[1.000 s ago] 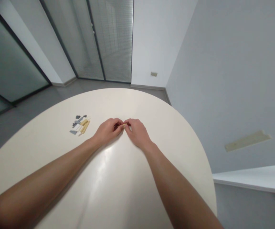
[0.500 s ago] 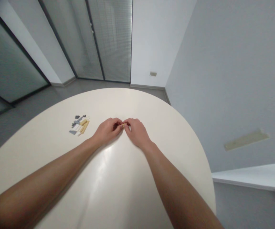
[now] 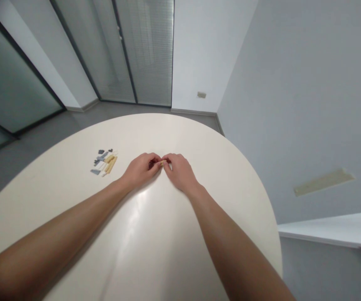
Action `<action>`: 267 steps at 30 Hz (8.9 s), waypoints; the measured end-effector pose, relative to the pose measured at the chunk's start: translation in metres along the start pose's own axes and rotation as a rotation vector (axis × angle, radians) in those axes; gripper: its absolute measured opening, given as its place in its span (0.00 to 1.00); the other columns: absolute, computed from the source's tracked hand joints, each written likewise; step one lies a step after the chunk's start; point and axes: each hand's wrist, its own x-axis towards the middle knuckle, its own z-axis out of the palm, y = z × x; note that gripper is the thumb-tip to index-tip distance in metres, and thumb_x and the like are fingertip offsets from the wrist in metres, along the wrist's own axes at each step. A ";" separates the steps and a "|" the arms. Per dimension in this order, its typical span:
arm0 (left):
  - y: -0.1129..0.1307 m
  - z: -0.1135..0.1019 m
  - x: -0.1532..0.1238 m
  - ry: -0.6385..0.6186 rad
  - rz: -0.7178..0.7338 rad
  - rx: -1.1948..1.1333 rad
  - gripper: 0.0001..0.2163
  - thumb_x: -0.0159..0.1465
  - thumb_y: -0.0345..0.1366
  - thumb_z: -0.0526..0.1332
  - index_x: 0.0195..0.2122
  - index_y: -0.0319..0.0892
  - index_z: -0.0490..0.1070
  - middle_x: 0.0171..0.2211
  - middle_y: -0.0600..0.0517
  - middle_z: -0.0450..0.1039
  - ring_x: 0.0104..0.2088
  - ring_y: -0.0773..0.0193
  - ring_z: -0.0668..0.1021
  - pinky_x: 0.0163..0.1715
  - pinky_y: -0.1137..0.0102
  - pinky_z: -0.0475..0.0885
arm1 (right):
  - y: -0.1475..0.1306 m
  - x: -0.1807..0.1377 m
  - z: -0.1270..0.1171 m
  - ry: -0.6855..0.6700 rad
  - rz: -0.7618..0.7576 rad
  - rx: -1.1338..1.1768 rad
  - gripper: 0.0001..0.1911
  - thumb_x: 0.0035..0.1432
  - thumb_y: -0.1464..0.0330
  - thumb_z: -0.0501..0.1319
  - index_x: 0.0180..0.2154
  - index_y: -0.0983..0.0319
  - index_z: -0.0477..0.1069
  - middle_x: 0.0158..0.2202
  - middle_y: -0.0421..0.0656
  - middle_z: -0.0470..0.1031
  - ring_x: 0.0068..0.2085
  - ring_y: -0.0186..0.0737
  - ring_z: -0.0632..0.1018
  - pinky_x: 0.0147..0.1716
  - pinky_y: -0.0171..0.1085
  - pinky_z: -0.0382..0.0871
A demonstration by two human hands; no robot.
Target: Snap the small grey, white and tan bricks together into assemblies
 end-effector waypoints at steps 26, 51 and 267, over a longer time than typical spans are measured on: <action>0.001 0.000 0.000 -0.003 0.007 0.015 0.11 0.69 0.42 0.56 0.40 0.44 0.75 0.35 0.50 0.79 0.36 0.58 0.76 0.33 0.66 0.64 | -0.003 0.000 -0.002 -0.015 0.017 -0.004 0.09 0.67 0.69 0.57 0.45 0.61 0.75 0.44 0.45 0.80 0.46 0.43 0.76 0.50 0.42 0.67; 0.001 0.000 -0.001 0.031 0.004 0.003 0.10 0.70 0.41 0.55 0.41 0.44 0.75 0.35 0.50 0.78 0.35 0.58 0.75 0.33 0.66 0.65 | -0.003 -0.002 -0.001 0.011 0.029 0.019 0.09 0.69 0.68 0.55 0.45 0.61 0.73 0.42 0.45 0.79 0.45 0.42 0.76 0.47 0.41 0.67; 0.002 -0.004 -0.008 0.097 -0.059 0.109 0.09 0.70 0.39 0.56 0.45 0.45 0.74 0.42 0.49 0.80 0.42 0.55 0.78 0.39 0.64 0.69 | 0.001 0.000 -0.004 -0.016 -0.045 -0.052 0.15 0.72 0.62 0.53 0.44 0.61 0.76 0.44 0.47 0.80 0.46 0.44 0.77 0.49 0.41 0.66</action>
